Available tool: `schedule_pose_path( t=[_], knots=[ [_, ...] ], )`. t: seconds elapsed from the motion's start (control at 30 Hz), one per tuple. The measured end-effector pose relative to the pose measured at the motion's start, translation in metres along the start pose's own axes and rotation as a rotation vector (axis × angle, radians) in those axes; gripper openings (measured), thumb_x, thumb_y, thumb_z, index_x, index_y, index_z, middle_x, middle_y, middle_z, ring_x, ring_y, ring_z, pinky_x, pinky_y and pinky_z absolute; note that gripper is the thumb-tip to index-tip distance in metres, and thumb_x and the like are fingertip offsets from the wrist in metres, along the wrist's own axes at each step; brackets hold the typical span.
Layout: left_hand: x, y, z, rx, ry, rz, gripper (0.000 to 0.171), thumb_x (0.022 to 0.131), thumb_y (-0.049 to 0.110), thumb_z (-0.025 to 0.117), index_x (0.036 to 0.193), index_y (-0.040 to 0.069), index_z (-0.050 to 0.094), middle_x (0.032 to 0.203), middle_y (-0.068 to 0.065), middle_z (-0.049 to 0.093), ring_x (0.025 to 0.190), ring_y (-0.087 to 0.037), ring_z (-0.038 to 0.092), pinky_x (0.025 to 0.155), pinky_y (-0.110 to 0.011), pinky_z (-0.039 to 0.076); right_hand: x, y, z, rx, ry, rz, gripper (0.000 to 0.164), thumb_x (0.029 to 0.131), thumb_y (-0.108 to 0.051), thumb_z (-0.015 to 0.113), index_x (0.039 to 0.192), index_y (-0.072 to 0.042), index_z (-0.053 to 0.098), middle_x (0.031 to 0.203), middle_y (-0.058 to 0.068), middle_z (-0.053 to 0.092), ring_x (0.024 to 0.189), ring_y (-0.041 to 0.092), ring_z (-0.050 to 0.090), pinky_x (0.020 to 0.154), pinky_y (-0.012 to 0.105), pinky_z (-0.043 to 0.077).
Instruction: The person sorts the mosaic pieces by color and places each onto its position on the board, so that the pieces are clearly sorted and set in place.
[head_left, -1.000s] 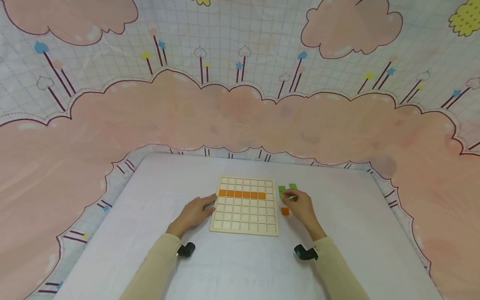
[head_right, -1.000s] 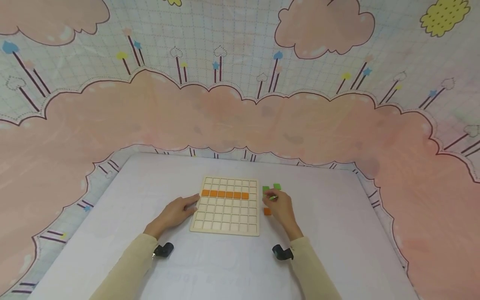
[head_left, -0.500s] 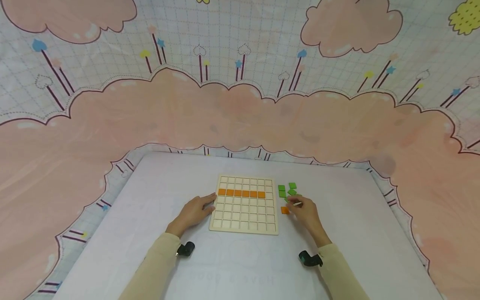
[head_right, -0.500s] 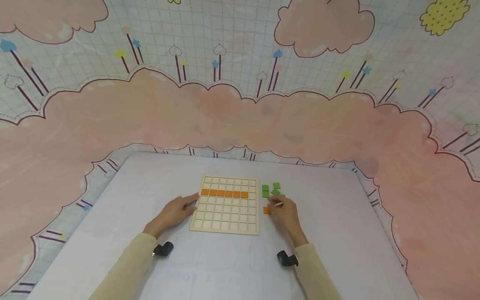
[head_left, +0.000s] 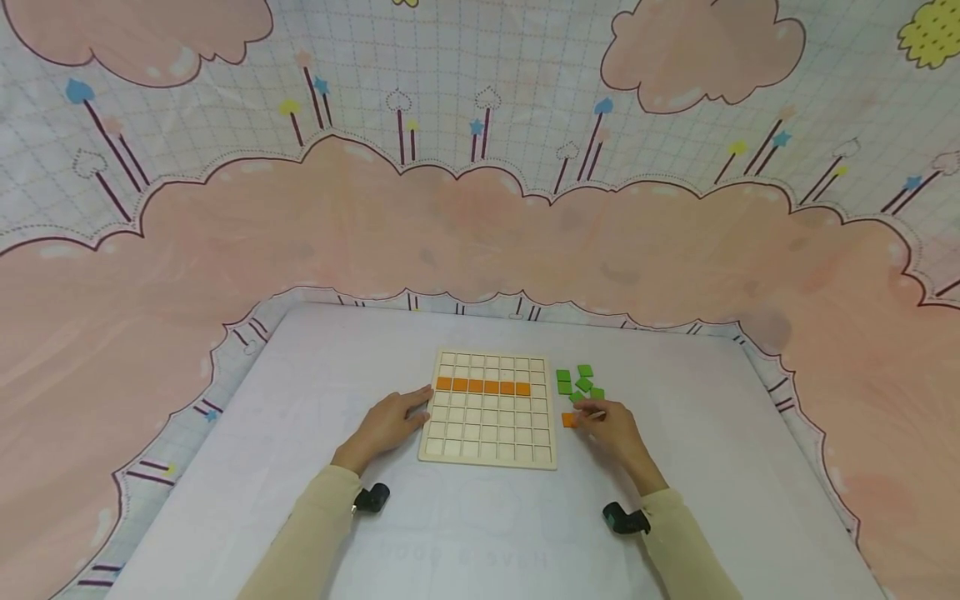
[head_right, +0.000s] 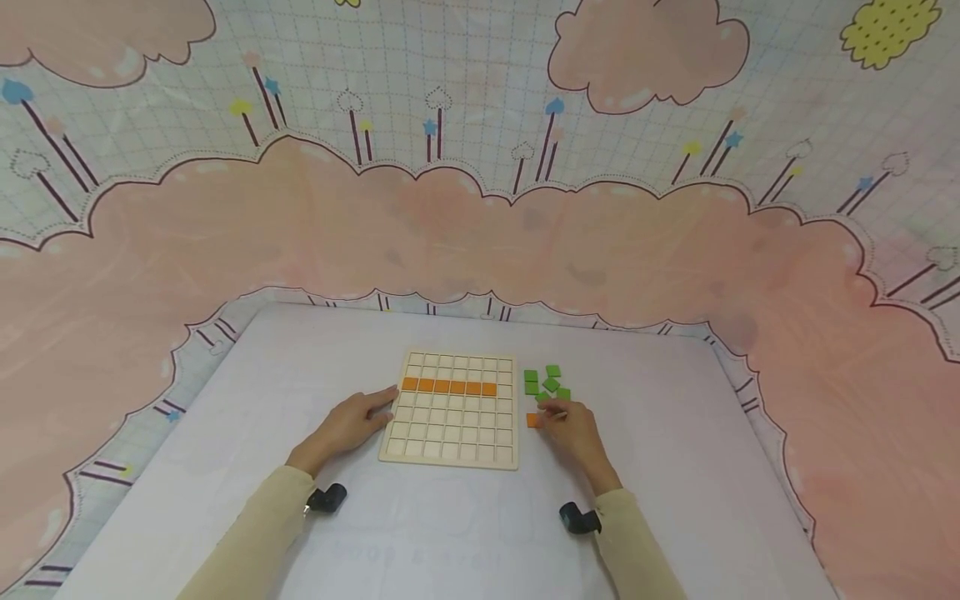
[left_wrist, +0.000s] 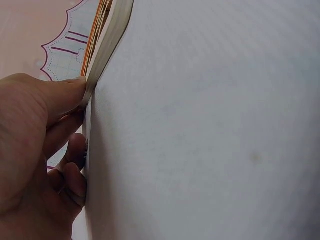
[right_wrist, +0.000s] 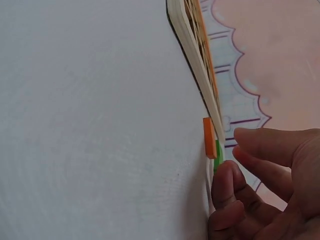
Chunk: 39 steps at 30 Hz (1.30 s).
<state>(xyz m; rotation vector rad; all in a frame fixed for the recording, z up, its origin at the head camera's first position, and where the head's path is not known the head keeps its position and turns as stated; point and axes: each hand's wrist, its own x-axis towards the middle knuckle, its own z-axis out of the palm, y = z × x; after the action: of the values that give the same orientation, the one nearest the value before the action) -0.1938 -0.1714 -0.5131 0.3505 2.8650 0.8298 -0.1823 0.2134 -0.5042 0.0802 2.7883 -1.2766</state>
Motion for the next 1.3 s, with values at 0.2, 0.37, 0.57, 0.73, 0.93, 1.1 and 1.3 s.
schedule_pose_path(
  t=[0.2, 0.37, 0.57, 0.73, 0.93, 1.1, 1.3],
  knots=[
    [-0.0003, 0.0003, -0.0001, 0.001, 0.003, 0.002, 0.052, 0.097, 0.027, 0.062, 0.146, 0.017, 0.049, 0.151, -0.001, 0.048, 0.126, -0.035, 0.055, 0.103, -0.052, 0.047, 0.0028, 0.0039, -0.0007, -0.021, -0.019, -0.002, 0.025, 0.087, -0.010, 0.070, 0.112, -0.005, 0.072, 0.101, 0.009, 0.070, 0.086, 0.019, 0.064, 0.070, 0.026, 0.050],
    [0.0002, 0.0000, -0.0005, -0.004, 0.005, 0.005, 0.051, 0.097, 0.026, 0.062, 0.145, 0.017, 0.049, 0.152, 0.000, 0.048, 0.128, -0.035, 0.054, 0.104, -0.052, 0.046, 0.0053, 0.0073, -0.0006, -0.053, -0.025, 0.004, 0.026, 0.087, -0.011, 0.071, 0.112, -0.006, 0.073, 0.100, 0.008, 0.071, 0.086, 0.018, 0.062, 0.069, 0.025, 0.048],
    [0.0018, -0.0015, 0.0003, 0.001, 0.004, -0.003, 0.051, 0.097, 0.027, 0.062, 0.146, 0.018, 0.048, 0.152, 0.000, 0.048, 0.128, -0.035, 0.053, 0.105, -0.052, 0.045, 0.0069, 0.0093, -0.0001, -0.057, -0.030, 0.010, 0.024, 0.088, -0.011, 0.071, 0.111, -0.006, 0.073, 0.103, 0.009, 0.072, 0.087, 0.018, 0.062, 0.070, 0.026, 0.049],
    [0.0014, -0.0020, 0.0010, 0.004, -0.001, -0.018, 0.052, 0.097, 0.028, 0.062, 0.146, 0.019, 0.048, 0.151, -0.001, 0.049, 0.128, -0.036, 0.054, 0.104, -0.053, 0.046, 0.0073, 0.0099, 0.0011, -0.057, -0.045, 0.028, 0.025, 0.087, -0.012, 0.072, 0.112, -0.006, 0.073, 0.103, 0.008, 0.072, 0.087, 0.018, 0.060, 0.071, 0.025, 0.047],
    [0.0005, -0.0004, 0.0004, 0.001, 0.000, -0.019, 0.052, 0.097, 0.028, 0.062, 0.146, 0.019, 0.048, 0.152, 0.001, 0.048, 0.129, -0.035, 0.053, 0.105, -0.053, 0.044, 0.0067, 0.0090, 0.0012, -0.068, -0.032, 0.014, 0.023, 0.084, -0.009, 0.075, 0.107, -0.006, 0.073, 0.100, 0.009, 0.071, 0.085, 0.019, 0.059, 0.070, 0.026, 0.046],
    [-0.0004, 0.0005, 0.0000, 0.007, 0.000, -0.019, 0.052, 0.097, 0.028, 0.062, 0.146, 0.019, 0.048, 0.151, -0.002, 0.049, 0.128, -0.036, 0.053, 0.105, -0.053, 0.045, 0.0045, 0.0093, -0.0001, -0.041, -0.002, 0.022, 0.018, 0.084, -0.008, 0.073, 0.102, -0.007, 0.072, 0.100, 0.009, 0.070, 0.084, 0.019, 0.060, 0.070, 0.025, 0.046],
    [-0.0004, -0.0003, 0.0004, 0.013, 0.001, -0.008, 0.052, 0.097, 0.027, 0.061, 0.146, 0.018, 0.048, 0.152, -0.001, 0.048, 0.129, -0.037, 0.053, 0.105, -0.054, 0.044, 0.0007, 0.0093, -0.0018, 0.012, 0.026, 0.026, 0.016, 0.086, -0.006, 0.069, 0.103, -0.005, 0.071, 0.099, 0.010, 0.071, 0.086, 0.020, 0.062, 0.073, 0.025, 0.048]
  ],
)
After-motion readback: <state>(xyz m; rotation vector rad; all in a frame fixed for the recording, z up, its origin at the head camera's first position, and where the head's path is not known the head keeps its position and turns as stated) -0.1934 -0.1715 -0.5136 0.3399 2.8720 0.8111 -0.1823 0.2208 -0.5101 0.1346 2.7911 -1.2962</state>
